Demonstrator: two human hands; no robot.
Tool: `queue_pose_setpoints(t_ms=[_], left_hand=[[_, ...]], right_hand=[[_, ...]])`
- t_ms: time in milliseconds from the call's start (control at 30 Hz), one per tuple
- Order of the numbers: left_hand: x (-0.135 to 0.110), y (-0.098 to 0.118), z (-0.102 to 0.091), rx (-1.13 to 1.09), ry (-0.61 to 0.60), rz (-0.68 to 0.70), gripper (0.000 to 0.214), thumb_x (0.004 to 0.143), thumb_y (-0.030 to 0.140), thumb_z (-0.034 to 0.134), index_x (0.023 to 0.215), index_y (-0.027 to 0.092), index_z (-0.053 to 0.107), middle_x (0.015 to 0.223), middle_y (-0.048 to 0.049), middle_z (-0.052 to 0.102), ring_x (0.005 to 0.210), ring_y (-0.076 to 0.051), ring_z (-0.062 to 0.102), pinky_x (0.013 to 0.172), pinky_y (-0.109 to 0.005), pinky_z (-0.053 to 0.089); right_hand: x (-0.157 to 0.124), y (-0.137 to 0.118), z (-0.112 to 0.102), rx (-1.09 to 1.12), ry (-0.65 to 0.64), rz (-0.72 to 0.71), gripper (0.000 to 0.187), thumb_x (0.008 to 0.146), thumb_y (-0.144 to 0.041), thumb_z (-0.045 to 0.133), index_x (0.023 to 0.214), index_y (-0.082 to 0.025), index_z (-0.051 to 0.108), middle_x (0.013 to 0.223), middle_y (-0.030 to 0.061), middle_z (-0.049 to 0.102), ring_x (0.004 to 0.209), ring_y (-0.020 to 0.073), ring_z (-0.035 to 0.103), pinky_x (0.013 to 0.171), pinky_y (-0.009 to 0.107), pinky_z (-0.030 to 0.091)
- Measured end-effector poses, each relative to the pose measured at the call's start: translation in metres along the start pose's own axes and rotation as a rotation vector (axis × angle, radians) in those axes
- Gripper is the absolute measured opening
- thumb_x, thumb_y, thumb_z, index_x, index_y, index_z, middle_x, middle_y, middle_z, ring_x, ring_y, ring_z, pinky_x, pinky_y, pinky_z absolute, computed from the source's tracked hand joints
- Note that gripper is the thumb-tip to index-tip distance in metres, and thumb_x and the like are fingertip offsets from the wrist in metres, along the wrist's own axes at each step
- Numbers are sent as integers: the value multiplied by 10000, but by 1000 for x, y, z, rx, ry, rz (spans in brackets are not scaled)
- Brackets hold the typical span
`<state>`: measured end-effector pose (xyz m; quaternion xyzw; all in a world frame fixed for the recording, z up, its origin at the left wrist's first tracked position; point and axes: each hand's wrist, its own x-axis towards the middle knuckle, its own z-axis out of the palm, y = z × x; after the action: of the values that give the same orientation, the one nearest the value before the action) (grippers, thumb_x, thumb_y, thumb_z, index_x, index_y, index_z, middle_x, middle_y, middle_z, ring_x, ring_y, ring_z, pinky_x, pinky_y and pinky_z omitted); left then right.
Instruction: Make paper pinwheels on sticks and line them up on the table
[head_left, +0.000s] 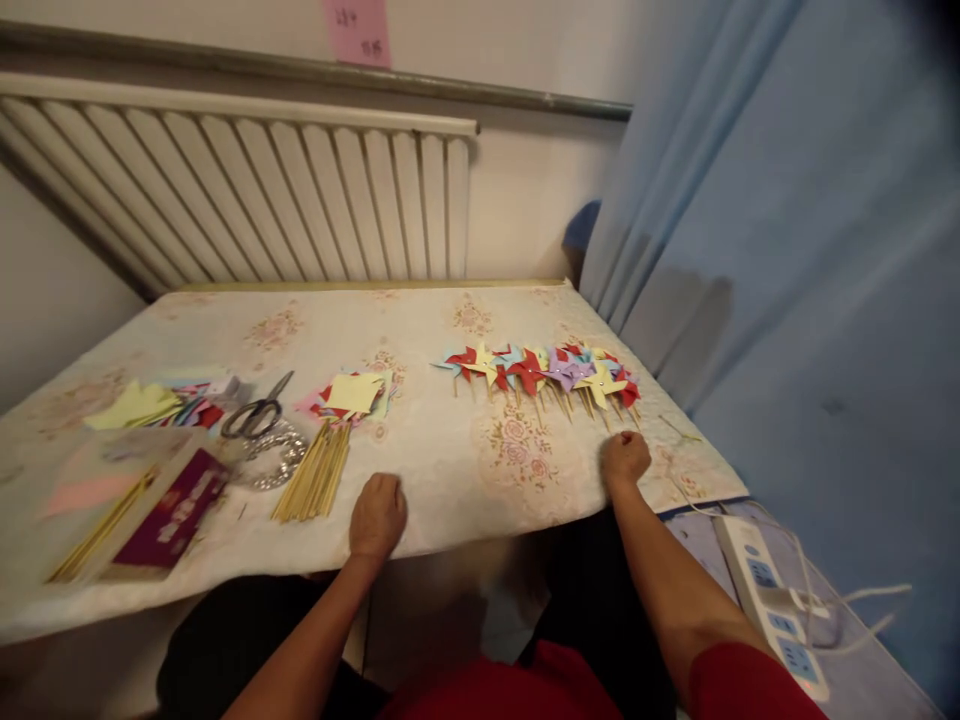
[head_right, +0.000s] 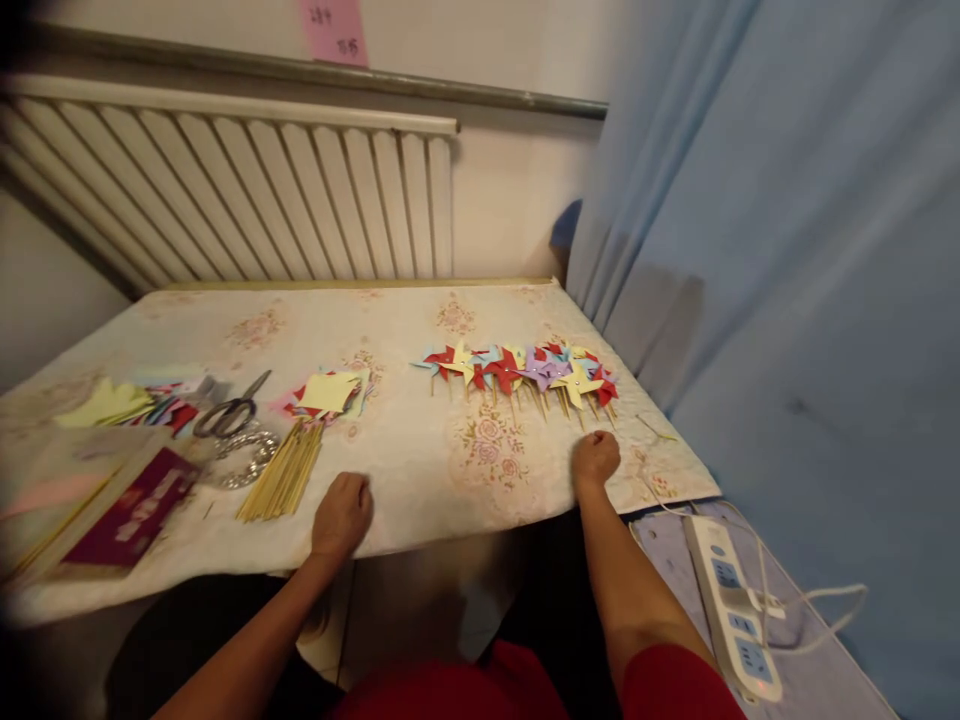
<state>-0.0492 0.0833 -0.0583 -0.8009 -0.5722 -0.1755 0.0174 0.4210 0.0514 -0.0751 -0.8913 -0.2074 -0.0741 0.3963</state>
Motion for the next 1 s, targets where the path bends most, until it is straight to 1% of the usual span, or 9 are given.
queue_pose_setpoints(t_ms=[233,400,500,600,767,900,1000], left_hand=[[-5,2,-1,-28,-8,-54,148,878,136,415,844,186,550,886,-86,557,910,-217,514,824,-343,413],[-8,4,-2,-26,-12,-66,146,885,144,421,841,187,553,891,-84,558,899,-215,507,806,-339,406],[-9,5,-2,-19,-14,-71,148,888,149,422,833,190,553,895,-81,558,894,-215,504,798,-338,402],[-9,4,-2,-23,-22,-76,141,884,147,427,837,190,553,899,-81,558,893,-216,503,794,-340,401],[-10,5,-4,-39,-50,-84,125,868,134,441,847,185,553,921,-85,563,909,-219,506,811,-344,408],[-8,5,-8,-54,-92,-91,139,879,138,422,872,180,554,937,-92,567,909,-222,521,802,-349,418],[-4,5,-11,-72,-158,-90,166,896,145,394,913,175,557,962,-99,573,894,-219,544,771,-348,429]], right_hand=[[-24,-1,-12,-41,-59,27,275,735,-196,485,889,-120,699,781,115,673,749,241,587,746,338,417],[-52,-8,-15,-55,-113,-1,292,752,-235,487,918,-133,705,787,112,680,725,244,582,726,345,410],[-75,-17,-17,-58,-159,-66,287,763,-255,489,923,-147,701,810,103,685,736,234,577,728,331,403],[-101,-29,-19,-81,-204,-159,280,776,-256,476,918,-156,696,832,100,683,757,230,575,721,320,389],[-139,-52,-20,-115,-258,-231,267,805,-279,463,885,-169,692,827,94,679,731,220,564,678,311,357],[-162,-69,-19,-133,-301,-327,258,827,-279,457,892,-175,685,836,91,679,723,213,565,666,306,349],[-180,-83,-15,-142,-331,-427,249,844,-269,449,879,-179,678,855,93,684,731,212,571,663,305,347]])
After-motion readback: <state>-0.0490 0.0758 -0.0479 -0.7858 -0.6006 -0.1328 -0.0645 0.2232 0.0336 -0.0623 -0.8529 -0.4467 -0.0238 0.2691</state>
